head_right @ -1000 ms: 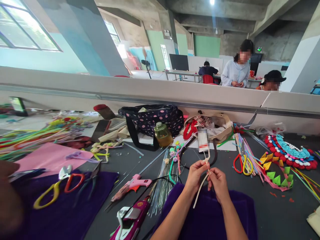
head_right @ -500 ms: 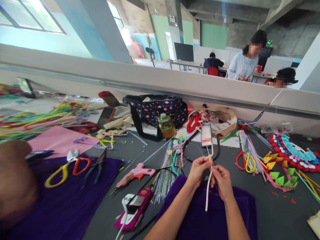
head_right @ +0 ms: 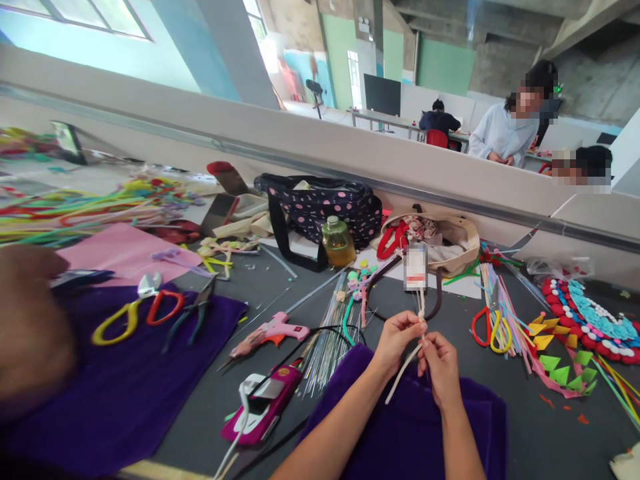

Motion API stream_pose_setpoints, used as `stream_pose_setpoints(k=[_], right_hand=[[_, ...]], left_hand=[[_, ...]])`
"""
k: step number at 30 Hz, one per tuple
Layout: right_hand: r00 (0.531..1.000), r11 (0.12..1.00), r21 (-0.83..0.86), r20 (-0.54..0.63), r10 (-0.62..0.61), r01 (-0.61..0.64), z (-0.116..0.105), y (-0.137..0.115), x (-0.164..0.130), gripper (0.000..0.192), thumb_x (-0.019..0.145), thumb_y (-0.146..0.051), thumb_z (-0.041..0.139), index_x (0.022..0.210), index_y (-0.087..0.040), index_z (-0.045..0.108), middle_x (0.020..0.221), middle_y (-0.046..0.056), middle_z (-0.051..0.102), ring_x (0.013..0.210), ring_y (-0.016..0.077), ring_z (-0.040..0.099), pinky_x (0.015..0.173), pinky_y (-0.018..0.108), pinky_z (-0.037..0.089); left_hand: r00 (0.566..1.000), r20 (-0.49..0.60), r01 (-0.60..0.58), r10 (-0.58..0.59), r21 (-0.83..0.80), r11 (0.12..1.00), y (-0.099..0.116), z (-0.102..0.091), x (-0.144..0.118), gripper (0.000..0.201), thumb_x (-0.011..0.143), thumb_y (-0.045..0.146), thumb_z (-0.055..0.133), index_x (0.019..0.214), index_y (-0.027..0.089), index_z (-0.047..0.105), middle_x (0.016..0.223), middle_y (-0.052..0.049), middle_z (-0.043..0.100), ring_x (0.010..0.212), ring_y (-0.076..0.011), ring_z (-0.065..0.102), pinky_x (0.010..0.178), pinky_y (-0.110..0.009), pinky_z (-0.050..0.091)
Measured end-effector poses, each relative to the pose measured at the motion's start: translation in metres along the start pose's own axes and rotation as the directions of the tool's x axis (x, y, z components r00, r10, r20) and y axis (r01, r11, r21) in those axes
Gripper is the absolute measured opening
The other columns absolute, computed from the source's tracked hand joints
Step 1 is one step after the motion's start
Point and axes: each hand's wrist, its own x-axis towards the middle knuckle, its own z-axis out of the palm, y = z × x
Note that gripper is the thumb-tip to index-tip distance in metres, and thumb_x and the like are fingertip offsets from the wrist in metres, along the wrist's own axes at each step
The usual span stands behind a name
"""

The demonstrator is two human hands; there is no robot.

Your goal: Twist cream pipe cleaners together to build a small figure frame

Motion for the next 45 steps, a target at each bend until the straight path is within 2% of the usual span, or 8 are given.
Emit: stream_pose_setpoints(k=[3, 7, 11, 22, 30, 33, 38, 45], right_hand=[[0.996, 0.985, 0.149, 0.012, 0.086, -0.087, 0.0026, -0.0025, -0.0010, 0.024, 0.077, -0.039, 0.067, 0.073, -0.019, 0.056, 0.056, -0.007, 0.047, 0.037, 0.0036, 0.033, 0.034, 0.015, 0.035], [0.986, 0.963, 0.214, 0.030, 0.164, -0.167, 0.0021, -0.0040, -0.0012, 0.025, 0.075, -0.040, 0.068, 0.074, -0.020, 0.055, 0.056, -0.007, 0.044, 0.036, 0.0033, 0.029, 0.031, 0.015, 0.031], [0.986, 0.966, 0.196, 0.037, 0.165, -0.169, 0.0022, -0.0045, -0.0018, 0.024, 0.076, -0.041, 0.067, 0.072, -0.020, 0.055, 0.055, -0.007, 0.044, 0.036, 0.0036, 0.030, 0.032, 0.015, 0.033], [0.999, 0.989, 0.143, -0.025, 0.027, -0.023, 0.0052, -0.0066, -0.0036, 0.019, 0.077, -0.036, 0.068, 0.076, -0.018, 0.062, 0.056, -0.006, 0.050, 0.038, 0.0037, 0.037, 0.035, 0.016, 0.038], [0.994, 0.991, -0.114, -0.063, -0.085, 0.077, 0.0016, -0.0042, -0.0043, 0.022, 0.081, -0.039, 0.063, 0.079, -0.018, 0.061, 0.059, -0.004, 0.053, 0.041, 0.0060, 0.045, 0.040, 0.018, 0.043], [0.997, 0.999, 0.015, -0.067, -0.034, 0.035, 0.0033, -0.0058, -0.0041, 0.021, 0.080, -0.038, 0.066, 0.078, -0.018, 0.061, 0.057, -0.006, 0.051, 0.039, 0.0044, 0.040, 0.037, 0.016, 0.041], [0.992, 0.955, 0.269, 0.015, 0.125, -0.124, 0.0064, -0.0072, -0.0040, 0.020, 0.077, -0.034, 0.069, 0.071, -0.017, 0.059, 0.054, -0.008, 0.047, 0.035, 0.0016, 0.032, 0.031, 0.012, 0.033], [0.998, 0.974, 0.216, 0.005, 0.066, -0.065, 0.0066, -0.0063, -0.0051, 0.018, 0.079, -0.033, 0.068, 0.074, -0.017, 0.062, 0.056, -0.006, 0.051, 0.037, 0.0028, 0.038, 0.034, 0.014, 0.038]], left_hand=[[0.993, 0.108, 0.042, -0.043, 0.014, 0.999, 0.0038, -0.0024, -0.0001, 0.027, 0.061, 0.032, 0.079, 0.073, 0.012, 0.067, 0.064, -0.002, 0.062, 0.052, -0.0087, 0.053, 0.056, -0.022, 0.043], [0.974, 0.209, 0.078, -0.082, 0.028, 0.997, 0.0066, -0.0055, -0.0005, 0.030, 0.062, 0.032, 0.079, 0.083, 0.012, 0.071, 0.071, -0.005, 0.064, 0.059, -0.0099, 0.055, 0.061, -0.022, 0.043], [0.985, 0.157, 0.068, -0.069, 0.008, 0.998, 0.0049, -0.0073, 0.0014, 0.025, 0.057, 0.030, 0.082, 0.068, 0.012, 0.069, 0.069, -0.004, 0.064, 0.055, -0.0092, 0.053, 0.057, -0.022, 0.042], [0.996, 0.077, 0.044, -0.040, -0.051, 0.998, 0.0023, -0.0029, 0.0004, 0.021, 0.057, 0.025, 0.081, 0.064, 0.011, 0.066, 0.064, -0.003, 0.064, 0.049, -0.0081, 0.053, 0.052, -0.022, 0.041], [0.998, 0.054, 0.047, -0.044, -0.041, 0.998, 0.0015, -0.0001, -0.0026, 0.028, 0.057, 0.030, 0.081, 0.064, 0.012, 0.062, 0.057, -0.002, 0.061, 0.045, -0.0095, 0.053, 0.046, -0.021, 0.039], [0.996, 0.071, 0.050, -0.049, -0.005, 0.999, 0.0036, 0.0005, -0.0028, 0.028, 0.058, 0.031, 0.081, 0.067, 0.010, 0.064, 0.059, -0.002, 0.061, 0.049, -0.0089, 0.053, 0.051, -0.021, 0.041], [0.979, 0.184, 0.087, -0.085, 0.002, 0.996, 0.0082, -0.0006, -0.0025, 0.030, 0.063, 0.030, 0.078, 0.083, 0.010, 0.068, 0.068, -0.002, 0.063, 0.055, -0.0076, 0.053, 0.059, -0.021, 0.042], [0.988, 0.139, 0.069, -0.059, -0.070, 0.995, 0.0048, -0.0038, 0.0008, 0.024, 0.058, 0.024, 0.082, 0.068, 0.010, 0.064, 0.070, -0.003, 0.064, 0.055, -0.0074, 0.053, 0.057, -0.022, 0.041]])
